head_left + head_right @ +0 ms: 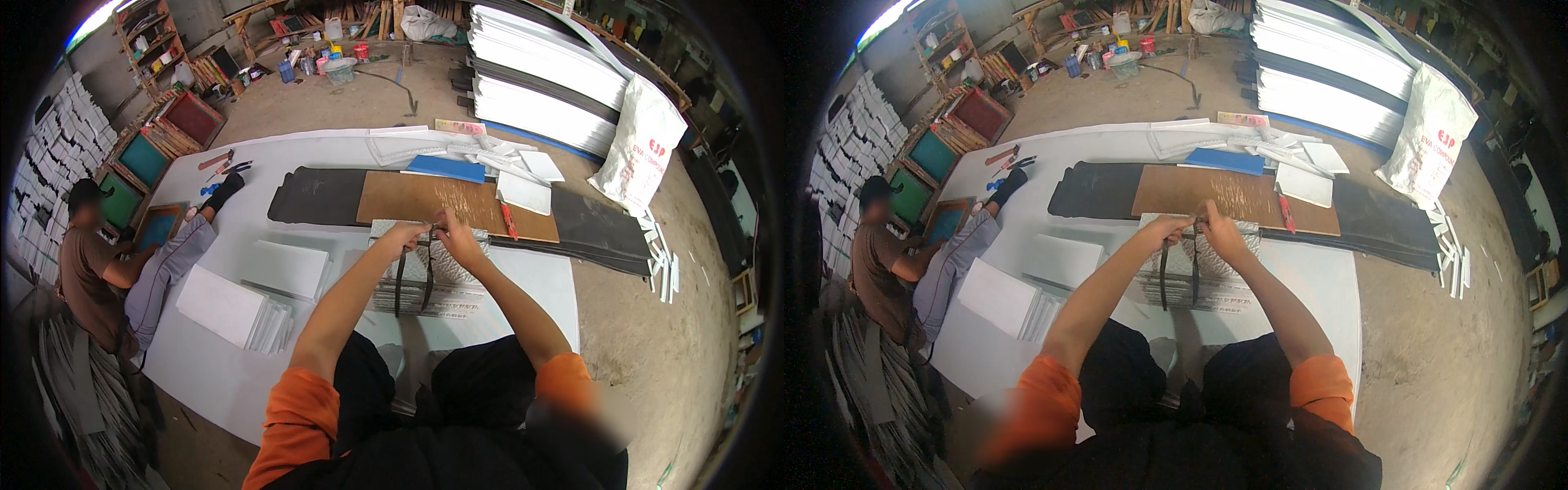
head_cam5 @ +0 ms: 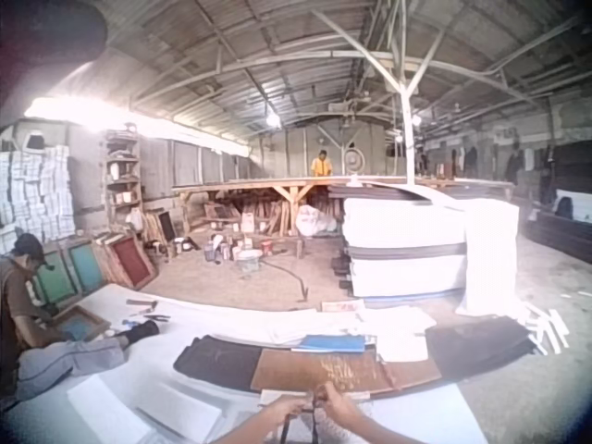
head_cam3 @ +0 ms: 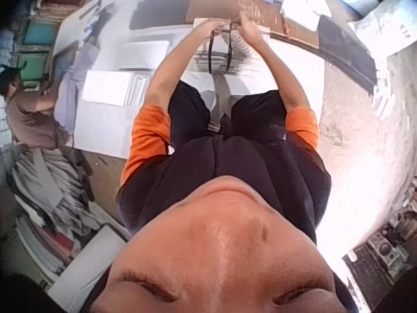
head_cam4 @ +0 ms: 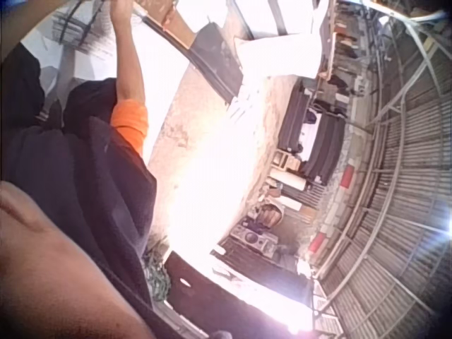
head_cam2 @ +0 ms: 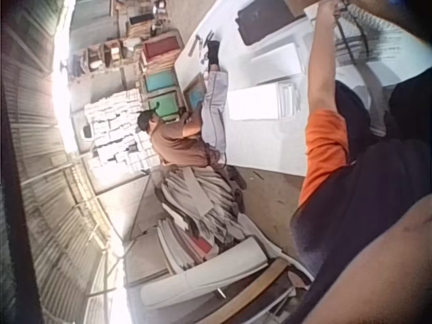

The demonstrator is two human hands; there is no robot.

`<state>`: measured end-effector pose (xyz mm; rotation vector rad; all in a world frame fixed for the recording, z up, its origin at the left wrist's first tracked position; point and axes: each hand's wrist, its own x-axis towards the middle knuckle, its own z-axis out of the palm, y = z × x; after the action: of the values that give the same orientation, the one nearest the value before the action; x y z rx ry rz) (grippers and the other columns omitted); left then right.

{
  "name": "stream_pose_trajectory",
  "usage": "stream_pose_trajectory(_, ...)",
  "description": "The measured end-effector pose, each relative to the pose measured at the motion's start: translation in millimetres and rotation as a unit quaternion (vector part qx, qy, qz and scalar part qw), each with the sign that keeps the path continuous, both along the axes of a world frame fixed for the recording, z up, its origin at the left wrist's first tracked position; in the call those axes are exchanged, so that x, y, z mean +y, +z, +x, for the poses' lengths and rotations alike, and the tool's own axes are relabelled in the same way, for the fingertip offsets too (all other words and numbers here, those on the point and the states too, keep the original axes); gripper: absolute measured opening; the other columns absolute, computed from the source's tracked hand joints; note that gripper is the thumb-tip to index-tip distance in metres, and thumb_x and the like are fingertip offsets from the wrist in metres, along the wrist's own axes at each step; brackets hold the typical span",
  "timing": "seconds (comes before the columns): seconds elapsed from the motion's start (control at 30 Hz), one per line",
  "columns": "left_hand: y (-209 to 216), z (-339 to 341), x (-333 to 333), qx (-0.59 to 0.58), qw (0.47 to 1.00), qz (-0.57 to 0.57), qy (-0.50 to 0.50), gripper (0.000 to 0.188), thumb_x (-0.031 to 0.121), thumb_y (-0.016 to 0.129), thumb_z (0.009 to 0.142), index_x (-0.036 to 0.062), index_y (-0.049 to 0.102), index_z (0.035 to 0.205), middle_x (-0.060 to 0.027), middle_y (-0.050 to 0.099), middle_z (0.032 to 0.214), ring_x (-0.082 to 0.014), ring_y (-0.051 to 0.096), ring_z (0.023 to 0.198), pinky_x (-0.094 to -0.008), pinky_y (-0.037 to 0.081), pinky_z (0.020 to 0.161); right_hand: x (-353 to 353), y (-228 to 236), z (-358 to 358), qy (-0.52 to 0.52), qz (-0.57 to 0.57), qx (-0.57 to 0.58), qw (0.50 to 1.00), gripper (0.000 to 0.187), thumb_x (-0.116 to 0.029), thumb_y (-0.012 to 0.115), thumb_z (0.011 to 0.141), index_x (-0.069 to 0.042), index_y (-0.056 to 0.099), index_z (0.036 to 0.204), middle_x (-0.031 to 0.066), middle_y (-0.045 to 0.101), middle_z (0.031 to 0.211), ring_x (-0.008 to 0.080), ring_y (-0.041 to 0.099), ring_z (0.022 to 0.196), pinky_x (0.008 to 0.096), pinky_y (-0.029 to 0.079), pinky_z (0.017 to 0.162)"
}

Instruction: The person stacks white rectangular boards on a table and secures them with a black strap. They then use a utility knife to cut the strap and place a blue sheet on top of the stack. The person also handles a large curved white board, placing it on the table.

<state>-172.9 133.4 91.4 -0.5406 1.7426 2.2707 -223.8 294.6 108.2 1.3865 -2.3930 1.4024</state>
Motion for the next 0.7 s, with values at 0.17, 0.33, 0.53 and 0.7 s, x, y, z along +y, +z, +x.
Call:
stream_pose_trajectory(0.17,9,-2,3,0.204,0.870,-0.447,0.038,0.023,0.026,0.065,0.068,0.0057,0.065,0.078,-0.0085,0.057,0.061,-0.0178,0.050,0.048,-0.0286,0.039,0.047,1,4,-4,-0.007,0.081,0.083,0.993,0.032,-0.005,0.053,0.073,-0.008,0.038,0.101,0.0164,0.058,0.071,0.0357,0.057,0.066,0.0441,0.044,0.056)
stream_pose_trajectory(0.33,16,-6,11,0.168,0.852,-0.496,-0.012,0.019,0.024,0.065,0.066,0.0087,0.066,0.077,-0.0138,0.061,0.074,-0.0290,0.059,0.071,-0.0347,0.045,0.066,0,22,-7,-0.033,0.207,0.161,0.964,0.032,-0.015,0.052,0.073,-0.009,0.039,0.102,0.0153,0.059,0.069,0.0351,0.057,0.061,0.0450,0.044,0.054)
stream_pose_trajectory(0.53,16,-1,4,0.114,0.941,-0.318,-0.013,0.026,0.027,0.063,0.068,0.0036,0.065,0.081,-0.0095,0.059,0.068,-0.0168,0.053,0.058,-0.0290,0.040,0.053,13,14,-15,-0.082,0.228,0.097,0.965,0.035,-0.025,0.053,0.074,-0.007,0.042,0.102,0.0160,0.059,0.073,0.0354,0.057,0.067,0.0437,0.045,0.059)
stream_pose_trajectory(0.7,15,-3,5,0.119,0.954,-0.274,0.003,0.031,0.031,0.063,0.071,0.0029,0.065,0.084,-0.0036,0.052,0.057,-0.0078,0.038,0.041,-0.0235,0.029,0.036,10,-13,-19,-0.009,0.094,0.051,0.994,0.025,-0.021,0.055,0.073,-0.002,0.054,0.088,0.0154,0.059,0.074,0.0350,0.057,0.069,0.0409,0.045,0.063)
